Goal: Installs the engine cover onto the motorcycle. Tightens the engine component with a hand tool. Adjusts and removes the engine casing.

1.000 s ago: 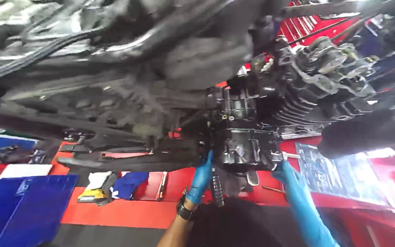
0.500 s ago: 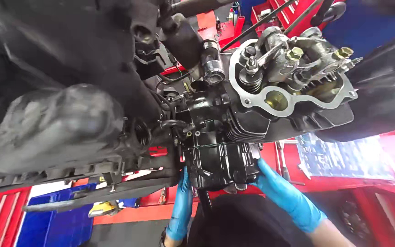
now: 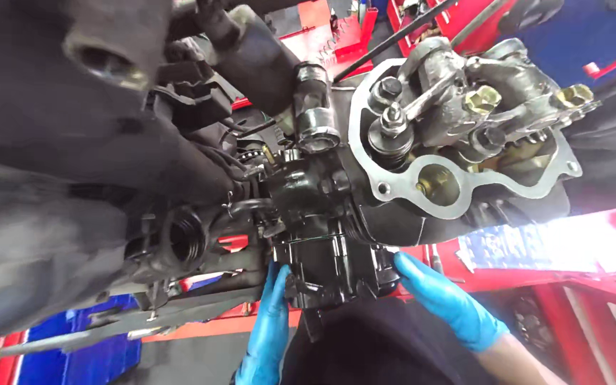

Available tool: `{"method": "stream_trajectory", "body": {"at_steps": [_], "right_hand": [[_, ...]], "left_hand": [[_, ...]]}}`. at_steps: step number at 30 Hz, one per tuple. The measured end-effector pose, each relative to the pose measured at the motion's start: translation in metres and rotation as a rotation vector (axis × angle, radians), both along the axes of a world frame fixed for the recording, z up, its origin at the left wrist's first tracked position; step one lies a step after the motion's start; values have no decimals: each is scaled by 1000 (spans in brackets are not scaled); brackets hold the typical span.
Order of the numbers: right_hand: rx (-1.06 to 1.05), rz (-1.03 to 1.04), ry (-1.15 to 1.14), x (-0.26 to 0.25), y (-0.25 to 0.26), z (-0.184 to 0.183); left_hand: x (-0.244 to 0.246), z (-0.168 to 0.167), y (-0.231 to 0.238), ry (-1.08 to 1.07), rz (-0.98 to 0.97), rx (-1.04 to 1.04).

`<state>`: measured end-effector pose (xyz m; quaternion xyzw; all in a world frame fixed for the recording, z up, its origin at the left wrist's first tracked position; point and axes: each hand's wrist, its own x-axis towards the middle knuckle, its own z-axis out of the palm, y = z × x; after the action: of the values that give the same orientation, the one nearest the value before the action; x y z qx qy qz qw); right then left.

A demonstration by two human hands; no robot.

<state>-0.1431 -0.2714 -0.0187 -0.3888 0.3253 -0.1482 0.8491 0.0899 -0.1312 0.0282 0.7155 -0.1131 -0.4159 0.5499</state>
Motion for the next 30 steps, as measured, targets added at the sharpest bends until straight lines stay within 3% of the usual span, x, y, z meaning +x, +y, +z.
{"method": "stream_trajectory", "body": {"at_steps": [6, 12, 21, 25, 30], "right_hand": [[59, -70, -95, 2, 7, -19], [315, -207, -295, 14, 13, -27], [165, -200, -216, 13, 15, -29], [195, -220, -218, 13, 21, -30], [43, -187, -154, 9, 26, -34]], "left_hand": [[3, 2, -18, 100, 82, -58], [5, -4, -36, 243, 224, -148], [3, -3, -35, 159, 228, -85], [5, -3, -31, 123, 190, -92], [1, 1, -29, 190, 158, -139]]}}
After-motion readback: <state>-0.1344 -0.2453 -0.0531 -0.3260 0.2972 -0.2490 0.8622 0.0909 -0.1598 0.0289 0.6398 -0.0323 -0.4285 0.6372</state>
